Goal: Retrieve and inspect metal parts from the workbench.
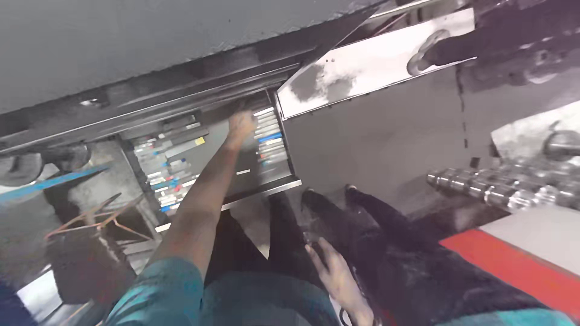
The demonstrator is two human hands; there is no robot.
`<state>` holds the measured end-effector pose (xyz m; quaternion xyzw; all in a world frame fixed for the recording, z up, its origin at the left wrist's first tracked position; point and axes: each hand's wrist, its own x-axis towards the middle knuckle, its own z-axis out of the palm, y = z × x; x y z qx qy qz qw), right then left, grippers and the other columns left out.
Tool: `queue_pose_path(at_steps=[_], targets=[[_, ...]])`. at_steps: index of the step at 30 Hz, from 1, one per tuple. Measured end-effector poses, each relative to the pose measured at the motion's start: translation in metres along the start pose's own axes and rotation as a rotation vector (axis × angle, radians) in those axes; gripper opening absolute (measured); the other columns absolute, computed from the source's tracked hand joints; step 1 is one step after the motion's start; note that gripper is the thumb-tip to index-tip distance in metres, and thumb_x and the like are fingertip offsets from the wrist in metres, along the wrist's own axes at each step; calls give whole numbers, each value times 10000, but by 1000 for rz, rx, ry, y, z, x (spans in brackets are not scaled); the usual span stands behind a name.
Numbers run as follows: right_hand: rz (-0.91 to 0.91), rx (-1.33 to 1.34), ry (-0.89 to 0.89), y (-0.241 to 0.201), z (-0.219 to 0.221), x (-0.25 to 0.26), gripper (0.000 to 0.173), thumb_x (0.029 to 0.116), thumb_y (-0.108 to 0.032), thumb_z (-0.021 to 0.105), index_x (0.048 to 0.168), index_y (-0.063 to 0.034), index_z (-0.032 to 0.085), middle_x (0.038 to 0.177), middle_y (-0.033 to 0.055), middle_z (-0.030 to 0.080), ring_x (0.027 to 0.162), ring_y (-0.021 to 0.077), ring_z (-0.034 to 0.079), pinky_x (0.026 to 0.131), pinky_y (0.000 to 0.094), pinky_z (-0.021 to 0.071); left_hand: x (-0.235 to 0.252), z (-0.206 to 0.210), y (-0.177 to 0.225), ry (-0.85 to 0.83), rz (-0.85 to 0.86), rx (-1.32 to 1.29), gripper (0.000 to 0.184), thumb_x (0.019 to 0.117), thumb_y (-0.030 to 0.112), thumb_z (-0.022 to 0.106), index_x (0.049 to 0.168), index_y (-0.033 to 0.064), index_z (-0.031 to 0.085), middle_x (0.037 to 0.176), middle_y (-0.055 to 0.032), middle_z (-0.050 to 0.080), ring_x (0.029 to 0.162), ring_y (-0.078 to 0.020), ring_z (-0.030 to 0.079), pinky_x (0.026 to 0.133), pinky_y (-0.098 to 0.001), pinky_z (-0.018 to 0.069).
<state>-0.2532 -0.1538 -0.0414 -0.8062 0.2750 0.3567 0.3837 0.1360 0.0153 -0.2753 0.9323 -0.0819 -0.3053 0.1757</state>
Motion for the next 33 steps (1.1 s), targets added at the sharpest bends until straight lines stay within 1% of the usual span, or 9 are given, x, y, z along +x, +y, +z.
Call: queue_pose_path(at_steps=[5, 11, 16, 19, 22, 25, 28, 31, 33], targets=[[-6, -36, -11, -10, 1, 0, 444, 1040, -433, 530, 1377, -163, 635, 1241, 42, 710, 1113, 185, 693, 982, 483, 569, -23, 7, -28, 125, -28, -113, 472, 978, 334, 572, 1390, 109, 615, 1481, -225, 519, 1294, -423, 560, 1058, -599, 463], [-38, -63, -36, -26, 9, 2, 455, 1046, -437, 528, 1397, -165, 625, 1255, 46, 700, 1108, 173, 689, 983, 469, 568, -114, 47, -70, 51, 58, -122, 285, 973, 265, 630, 1200, 116, 717, 1230, -120, 690, 1144, -304, 662, 972, -541, 535], [-58, -128, -68, -45, 8, 7, 455, 1047, -434, 520, 1383, -146, 627, 1237, 62, 709, 1106, 200, 695, 974, 489, 567, -168, 83, -84, -224, -30, -40, 378, 998, 377, 598, 1269, 133, 696, 1343, -102, 643, 1152, -320, 663, 952, -564, 539], [-54, -144, -57, -51, 8, 4, 445, 1045, -421, 532, 1378, -142, 630, 1271, 67, 700, 1155, 204, 681, 1013, 487, 552, -179, 77, -78, -214, -86, -93, 372, 1016, 373, 567, 1297, 159, 681, 1370, -69, 639, 1181, -301, 656, 962, -563, 534], [-81, -159, -24, -53, 8, 1, 457, 1037, -429, 546, 1353, -111, 639, 1239, 94, 706, 1118, 212, 694, 985, 481, 566, -191, 71, -96, -91, -143, -370, 271, 995, 301, 607, 1187, 138, 707, 1120, -82, 718, 1013, -262, 702, 887, -535, 570], [-110, -177, -20, -59, 9, 2, 457, 1036, -425, 548, 1326, -84, 641, 1183, 109, 717, 1069, 227, 704, 958, 498, 569, -214, 56, -137, -89, -306, -481, 335, 1008, 382, 611, 1121, 84, 718, 1016, -146, 730, 965, -312, 710, 885, -576, 560], [-158, -137, -63, -62, 16, 16, 449, 1045, -413, 537, 1348, -97, 635, 1232, 84, 705, 1123, 177, 683, 1000, 449, 559, -241, 41, -191, -29, -435, -424, 394, 993, 389, 629, 1146, 35, 708, 1118, -211, 704, 1075, -388, 674, 950, -635, 516], [-197, -142, -170, -75, 35, 52, 431, 1059, -397, 523, 1352, -103, 638, 1243, 74, 710, 1124, 170, 687, 1011, 440, 557, -290, 44, -244, 119, -484, -364, 342, 1005, 338, 627, 1124, 25, 694, 989, -229, 707, 941, -419, 692, 831, -664, 541], [-220, -226, -265, -93, 56, 86, 430, 1064, -397, 515, 1347, -97, 636, 1190, 102, 723, 1071, 220, 706, 979, 482, 561, -325, 39, -262, 79, -553, -340, 450, 1055, 438, 522, 1073, 18, 682, 962, -231, 691, 929, -423, 682, 828, -664, 521]])
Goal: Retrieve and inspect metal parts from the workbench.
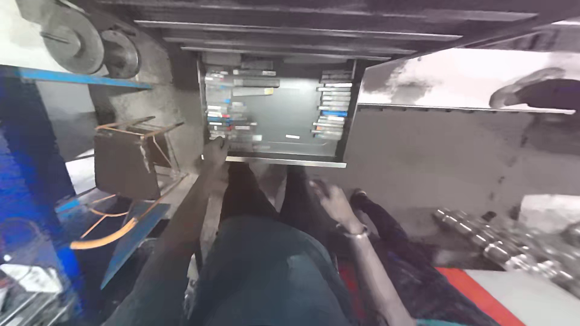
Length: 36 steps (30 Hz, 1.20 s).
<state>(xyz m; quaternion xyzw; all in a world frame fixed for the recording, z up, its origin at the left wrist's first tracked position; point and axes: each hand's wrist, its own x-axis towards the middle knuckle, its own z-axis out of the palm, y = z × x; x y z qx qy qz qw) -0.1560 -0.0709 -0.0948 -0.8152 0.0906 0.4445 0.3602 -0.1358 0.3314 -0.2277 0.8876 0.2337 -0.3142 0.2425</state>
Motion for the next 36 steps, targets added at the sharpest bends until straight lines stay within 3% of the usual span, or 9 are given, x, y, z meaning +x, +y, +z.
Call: queue_pose_path(at_steps=[3, 6, 10, 14, 19, 22, 27, 32, 36], targets=[[-53, -180, -133, -27, 25, 75, 423, 1058, -401, 507, 1320, -97, 639, 1195, 127, 711, 1096, 272, 692, 996, 509, 534, -42, -28, -27, -81, -134, -24, 620, 1100, 491, 335, 1141, -10, 698, 1068, -270, 690, 1059, -440, 661, 935, -663, 483], [-92, -302, -198, -47, 60, 142, 401, 1020, -333, 590, 1347, -106, 632, 1341, 163, 644, 1229, 337, 631, 1060, 554, 487, -83, -35, -69, -42, -149, -133, 483, 1113, 308, 377, 1302, -60, 628, 1234, -299, 654, 1205, -419, 620, 1069, -588, 444], [-101, -289, -165, -63, 108, 192, 413, 927, -205, 741, 1303, -78, 625, 1364, 229, 587, 1219, 408, 608, 1006, 604, 514, -121, -28, -143, -74, -289, -374, 381, 1080, 221, 458, 1346, -34, 554, 1135, -204, 666, 924, -267, 691, 831, -454, 588], [50, -429, -156, -70, 137, 205, 487, 896, -172, 756, 1362, -138, 616, 1498, 244, 476, 1205, 461, 610, 951, 654, 527, -147, -39, -194, -225, -451, -448, 407, 1058, 236, 557, 1410, 32, 544, 1247, -208, 657, 987, -299, 709, 854, -483, 594], [110, -569, -149, -76, 132, 198, 448, 957, -284, 692, 1381, -164, 610, 1490, 197, 524, 1212, 461, 613, 948, 692, 501, -150, -44, -249, -215, -470, -549, 374, 1049, 221, 559, 1380, 48, 570, 1154, -164, 687, 893, -235, 708, 776, -422, 601], [130, -577, -146, -76, 125, 191, 477, 965, -321, 685, 1407, -164, 596, 1492, 200, 521, 1237, 457, 600, 975, 680, 494, -134, -61, -242, -227, -421, -535, 368, 1080, 232, 506, 1377, 23, 559, 1192, -176, 680, 955, -249, 713, 827, -442, 604], [70, -562, -143, -84, 124, 178, 540, 960, -207, 685, 1479, -158, 541, 1457, 199, 551, 1252, 444, 592, 983, 671, 492, -96, -70, -212, -227, -302, -595, 372, 1067, 206, 511, 1386, 18, 555, 1204, -165, 674, 975, -221, 701, 855, -405, 598], [64, -456, -154, -98, 132, 175, 433, 977, -242, 671, 1377, -86, 615, 1444, 203, 557, 1245, 425, 601, 1017, 642, 488, -81, -74, -168, -244, -327, -645, 381, 1058, 195, 547, 1407, 42, 544, 1261, -172, 661, 1005, -240, 701, 881, -403, 581], [-5, -405, -122, -101, 141, 175, 365, 944, -185, 702, 1298, -109, 660, 1384, 194, 598, 1181, 407, 638, 975, 627, 524, -83, -65, -161, -279, -296, -592, 386, 1057, 232, 546, 1395, 47, 559, 1252, -166, 661, 1025, -237, 697, 896, -411, 585]])
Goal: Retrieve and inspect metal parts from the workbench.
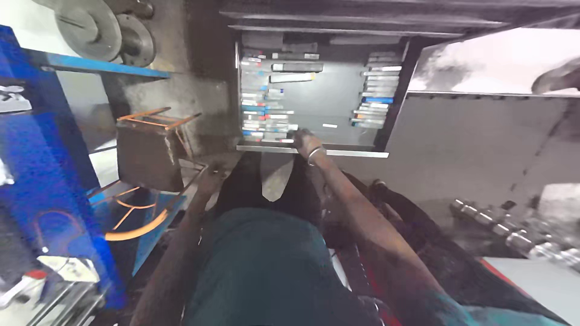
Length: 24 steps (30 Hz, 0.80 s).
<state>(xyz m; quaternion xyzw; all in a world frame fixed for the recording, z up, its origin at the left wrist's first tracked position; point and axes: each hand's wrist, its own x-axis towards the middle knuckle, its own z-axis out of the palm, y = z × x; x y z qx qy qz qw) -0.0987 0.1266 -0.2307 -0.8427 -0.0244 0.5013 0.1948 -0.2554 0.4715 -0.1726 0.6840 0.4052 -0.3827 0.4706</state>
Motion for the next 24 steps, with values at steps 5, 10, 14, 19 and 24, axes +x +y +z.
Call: queue_pose_path(at_steps=[5, 10, 14, 19, 24], targets=[[-48, 12, -18, -7, 20, 18, 389, 881, -193, 773, 1247, -103, 680, 1326, 196, 620, 1156, 411, 641, 939, 649, 529, -1, -6, -27, -3, -3, 46, 385, 1063, 258, 536, 1370, 30, 572, 1236, -166, 660, 1045, -219, 678, 908, -412, 573], [-59, 117, -54, -9, 30, 27, 377, 922, -155, 721, 1294, -117, 672, 1336, 184, 642, 1220, 400, 622, 1007, 638, 503, -5, -15, -44, 20, -50, 21, 354, 1071, 241, 515, 1346, 27, 582, 1188, -156, 678, 995, -221, 695, 844, -425, 593], [28, 120, -40, -6, 36, 31, 360, 902, -169, 741, 1250, -94, 685, 1292, 220, 652, 1193, 430, 626, 988, 657, 500, -7, -22, -40, 33, -67, 8, 344, 1076, 215, 513, 1358, 27, 570, 1170, -161, 675, 966, -224, 697, 827, -413, 596], [62, 0, -91, -32, 25, 29, 420, 950, -283, 673, 1353, -167, 648, 1339, 165, 650, 1243, 390, 616, 1014, 644, 491, -2, -29, -28, 48, -9, -7, 355, 1062, 217, 524, 1357, 29, 580, 1163, -160, 684, 944, -226, 707, 822, -417, 606], [96, -4, -184, -38, 11, 18, 443, 1011, -319, 578, 1395, -101, 612, 1395, 209, 610, 1317, 404, 563, 1093, 622, 433, -2, -38, -22, 46, 35, -10, 387, 1072, 242, 514, 1379, 11, 559, 1149, -163, 682, 918, -218, 703, 804, -406, 604]])
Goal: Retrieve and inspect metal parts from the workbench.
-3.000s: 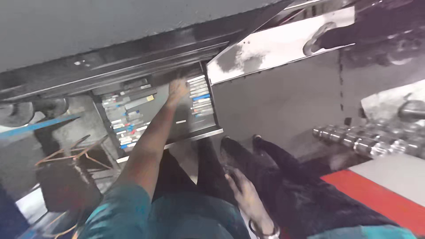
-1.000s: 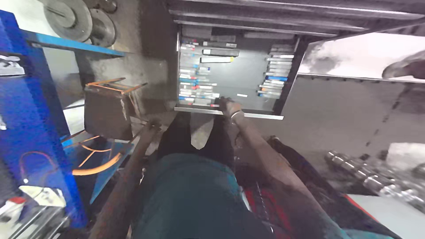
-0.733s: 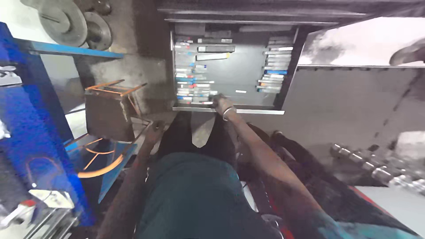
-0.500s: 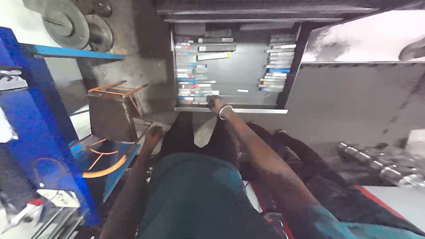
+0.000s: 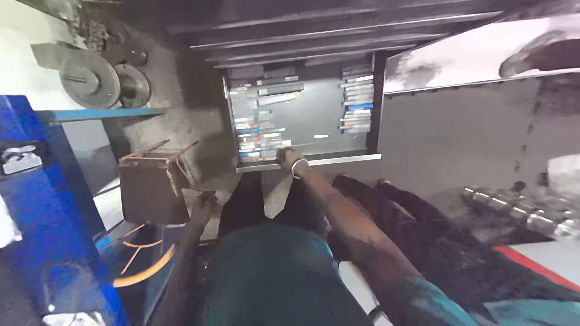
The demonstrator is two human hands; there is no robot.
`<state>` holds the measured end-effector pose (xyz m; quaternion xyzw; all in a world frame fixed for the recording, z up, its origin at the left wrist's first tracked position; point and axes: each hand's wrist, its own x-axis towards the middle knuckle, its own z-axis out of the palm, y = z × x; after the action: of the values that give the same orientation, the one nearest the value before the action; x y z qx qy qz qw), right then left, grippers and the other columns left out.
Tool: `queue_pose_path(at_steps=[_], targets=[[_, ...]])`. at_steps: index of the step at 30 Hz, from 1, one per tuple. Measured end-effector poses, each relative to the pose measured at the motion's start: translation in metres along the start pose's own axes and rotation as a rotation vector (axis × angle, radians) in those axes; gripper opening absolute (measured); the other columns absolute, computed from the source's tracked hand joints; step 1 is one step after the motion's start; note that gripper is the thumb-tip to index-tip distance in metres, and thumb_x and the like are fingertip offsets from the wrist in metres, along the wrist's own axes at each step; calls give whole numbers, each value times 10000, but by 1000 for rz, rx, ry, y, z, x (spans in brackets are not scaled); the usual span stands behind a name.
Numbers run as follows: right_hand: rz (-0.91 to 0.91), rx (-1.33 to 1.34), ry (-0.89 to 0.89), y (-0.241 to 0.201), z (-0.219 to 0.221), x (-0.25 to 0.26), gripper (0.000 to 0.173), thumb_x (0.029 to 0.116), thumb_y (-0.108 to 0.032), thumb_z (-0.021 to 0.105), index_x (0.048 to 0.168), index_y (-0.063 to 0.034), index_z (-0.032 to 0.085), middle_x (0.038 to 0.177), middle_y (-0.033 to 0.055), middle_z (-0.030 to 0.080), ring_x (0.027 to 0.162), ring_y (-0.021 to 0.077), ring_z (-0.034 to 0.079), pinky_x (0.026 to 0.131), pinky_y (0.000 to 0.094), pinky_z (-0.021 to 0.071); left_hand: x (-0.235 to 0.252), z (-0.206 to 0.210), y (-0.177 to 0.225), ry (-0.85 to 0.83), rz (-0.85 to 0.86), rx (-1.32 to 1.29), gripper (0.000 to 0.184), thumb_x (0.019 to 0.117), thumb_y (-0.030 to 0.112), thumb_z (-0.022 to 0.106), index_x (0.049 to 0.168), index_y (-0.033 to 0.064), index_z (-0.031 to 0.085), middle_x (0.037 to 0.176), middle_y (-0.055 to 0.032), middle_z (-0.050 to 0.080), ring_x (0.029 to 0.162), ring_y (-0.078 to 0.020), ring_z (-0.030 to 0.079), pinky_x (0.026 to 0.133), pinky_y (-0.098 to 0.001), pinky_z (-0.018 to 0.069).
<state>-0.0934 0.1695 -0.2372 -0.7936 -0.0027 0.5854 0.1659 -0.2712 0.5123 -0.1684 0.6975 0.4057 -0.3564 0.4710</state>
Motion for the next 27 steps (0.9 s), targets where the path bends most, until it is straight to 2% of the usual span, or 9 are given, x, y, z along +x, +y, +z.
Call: queue_pose_path(at_steps=[4, 9, 11, 13, 16, 19, 22, 25, 27], targets=[[-105, 129, 70, 15, -5, 11, 380, 1025, -307, 559, 1314, -86, 669, 1332, 191, 650, 1283, 353, 594, 1109, 561, 444, 0, -5, -10, 12, 22, 4, 344, 1044, 201, 542, 1296, -24, 603, 1107, -162, 698, 920, -216, 696, 821, -409, 596], [-132, 404, 474, 22, -65, 26, 315, 979, -234, 679, 1270, -114, 682, 1287, 211, 636, 1136, 387, 648, 970, 602, 532, -7, -8, -27, 40, 29, 122, 307, 978, 137, 660, 1230, -35, 625, 1043, -162, 717, 889, -231, 716, 813, -444, 613], [-146, 375, 663, 23, -98, 48, 380, 941, -258, 702, 1305, -160, 653, 1316, 219, 604, 1135, 402, 635, 919, 608, 553, -8, -10, -32, 33, 3, 169, 281, 1013, 164, 611, 1217, -27, 641, 1025, -158, 724, 885, -237, 721, 817, -452, 614], [-97, 290, 732, 12, -142, 61, 494, 939, -317, 702, 1392, -150, 597, 1420, 239, 538, 1274, 423, 563, 1021, 588, 509, -11, -10, -35, 44, -41, 176, 318, 1086, 197, 471, 1185, -37, 661, 1003, -157, 730, 880, -241, 719, 815, -451, 605], [-70, 110, 682, -9, -190, 75, 625, 989, -437, 619, 1458, -34, 529, 1498, 309, 459, 1378, 487, 464, 1101, 633, 422, -17, -12, -41, 61, -53, 163, 329, 1088, 218, 467, 1154, -28, 675, 1007, -146, 735, 885, -231, 723, 821, -443, 607], [-39, -72, 511, -26, -206, 88, 592, 1010, -497, 545, 1313, 4, 636, 1415, 300, 553, 1322, 498, 519, 1026, 719, 419, -28, -15, -39, 49, -29, 147, 286, 1057, 162, 517, 1214, -35, 651, 1014, -150, 734, 882, -224, 725, 815, -428, 611], [12, -74, 471, -34, -209, 94, 628, 978, -373, 650, 1448, 22, 520, 1511, 314, 451, 1357, 525, 470, 1013, 746, 418, -28, -17, -48, 51, -20, 130, 303, 1073, 210, 500, 1221, 3, 663, 974, -108, 733, 831, -187, 707, 759, -385, 605], [-24, -68, 551, -28, -211, 99, 681, 929, -303, 716, 1483, 15, 479, 1556, 300, 397, 1426, 496, 398, 1075, 702, 408, -32, -13, -34, 70, -66, 166, 297, 1075, 208, 502, 1216, 15, 679, 965, -99, 733, 813, -175, 701, 758, -373, 598], [-24, -85, 523, -28, -215, 93, 631, 950, -316, 693, 1445, 33, 513, 1482, 301, 492, 1382, 482, 465, 1076, 685, 409, -32, -10, -28, 81, -84, 158, 284, 1070, 195, 513, 1217, 14, 675, 971, -104, 733, 824, -177, 705, 764, -373, 599]])
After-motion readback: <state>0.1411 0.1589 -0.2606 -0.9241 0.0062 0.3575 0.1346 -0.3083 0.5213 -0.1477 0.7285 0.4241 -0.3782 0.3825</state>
